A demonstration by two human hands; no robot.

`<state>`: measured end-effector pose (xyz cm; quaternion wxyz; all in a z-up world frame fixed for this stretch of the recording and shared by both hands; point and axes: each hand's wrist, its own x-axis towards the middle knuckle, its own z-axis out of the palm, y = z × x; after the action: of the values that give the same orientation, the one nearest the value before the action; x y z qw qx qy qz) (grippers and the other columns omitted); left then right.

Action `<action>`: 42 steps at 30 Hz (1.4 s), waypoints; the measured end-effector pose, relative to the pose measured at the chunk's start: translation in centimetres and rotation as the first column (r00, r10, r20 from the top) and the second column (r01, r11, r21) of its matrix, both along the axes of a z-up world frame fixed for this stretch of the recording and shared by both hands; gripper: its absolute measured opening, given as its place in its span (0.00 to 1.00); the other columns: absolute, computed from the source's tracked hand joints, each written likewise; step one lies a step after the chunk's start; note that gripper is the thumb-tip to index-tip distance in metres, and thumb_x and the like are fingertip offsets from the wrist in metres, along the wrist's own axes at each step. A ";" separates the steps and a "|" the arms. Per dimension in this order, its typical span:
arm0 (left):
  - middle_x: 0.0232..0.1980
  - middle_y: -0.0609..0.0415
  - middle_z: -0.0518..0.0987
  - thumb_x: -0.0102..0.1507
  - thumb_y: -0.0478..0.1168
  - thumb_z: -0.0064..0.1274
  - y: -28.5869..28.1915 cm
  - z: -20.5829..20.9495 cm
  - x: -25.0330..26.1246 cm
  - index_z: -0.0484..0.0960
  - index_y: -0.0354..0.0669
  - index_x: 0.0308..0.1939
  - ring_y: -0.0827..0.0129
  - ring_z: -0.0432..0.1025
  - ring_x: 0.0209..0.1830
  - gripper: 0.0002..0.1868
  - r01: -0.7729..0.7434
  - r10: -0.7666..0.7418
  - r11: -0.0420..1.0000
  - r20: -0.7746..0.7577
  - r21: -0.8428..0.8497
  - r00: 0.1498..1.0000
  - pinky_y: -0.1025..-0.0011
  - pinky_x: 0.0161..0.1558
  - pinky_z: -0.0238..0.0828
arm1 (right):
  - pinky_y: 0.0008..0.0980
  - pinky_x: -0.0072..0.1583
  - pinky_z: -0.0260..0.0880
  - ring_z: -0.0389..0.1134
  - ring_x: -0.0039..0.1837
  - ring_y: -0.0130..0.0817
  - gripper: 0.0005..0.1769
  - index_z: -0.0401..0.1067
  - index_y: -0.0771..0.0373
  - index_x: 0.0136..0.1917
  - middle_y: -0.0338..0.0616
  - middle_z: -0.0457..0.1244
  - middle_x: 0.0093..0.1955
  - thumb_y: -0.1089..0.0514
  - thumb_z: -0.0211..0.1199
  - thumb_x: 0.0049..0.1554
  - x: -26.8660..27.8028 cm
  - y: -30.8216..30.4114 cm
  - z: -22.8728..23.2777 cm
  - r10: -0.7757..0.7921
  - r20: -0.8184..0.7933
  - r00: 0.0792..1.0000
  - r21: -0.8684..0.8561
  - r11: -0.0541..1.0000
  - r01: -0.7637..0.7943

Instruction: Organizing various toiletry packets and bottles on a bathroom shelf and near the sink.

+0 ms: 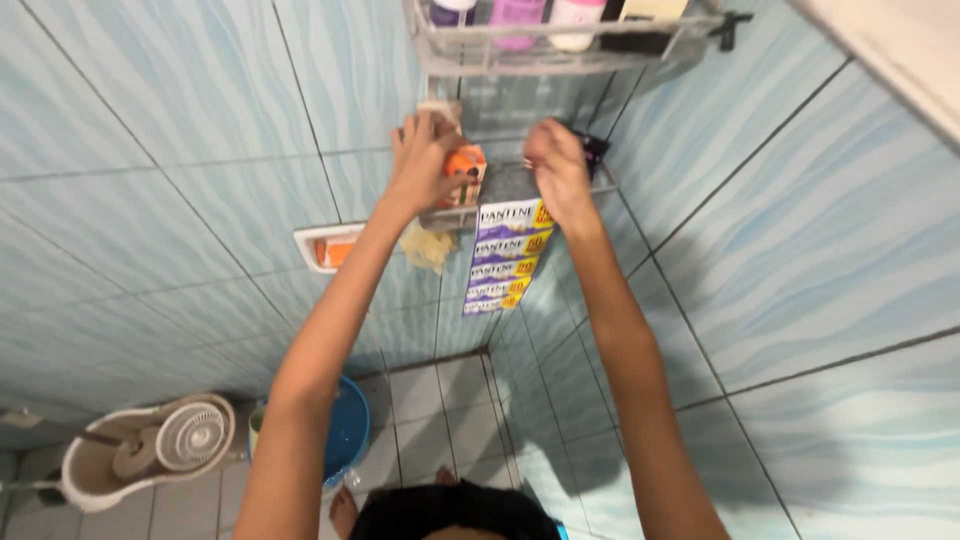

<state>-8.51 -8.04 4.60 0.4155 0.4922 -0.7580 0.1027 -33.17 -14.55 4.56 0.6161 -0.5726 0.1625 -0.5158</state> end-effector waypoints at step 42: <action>0.54 0.49 0.83 0.62 0.34 0.63 3.5 -3.4 0.8 0.72 0.48 0.59 0.55 0.77 0.53 0.23 -0.040 0.141 0.975 -0.467 0.219 0.873 0.57 0.55 0.64 | 0.26 0.38 0.66 0.65 0.41 0.24 0.24 0.64 0.64 0.59 0.39 0.64 0.45 0.63 0.75 0.56 0.2 -7.3 -1.4 -0.201 -0.696 0.689 -0.249 0.968 0.030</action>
<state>-7.74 -4.57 1.17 0.5325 0.5770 -0.6140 -0.0809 -32.98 -21.83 3.20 0.4035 -0.7804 0.3678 -0.3047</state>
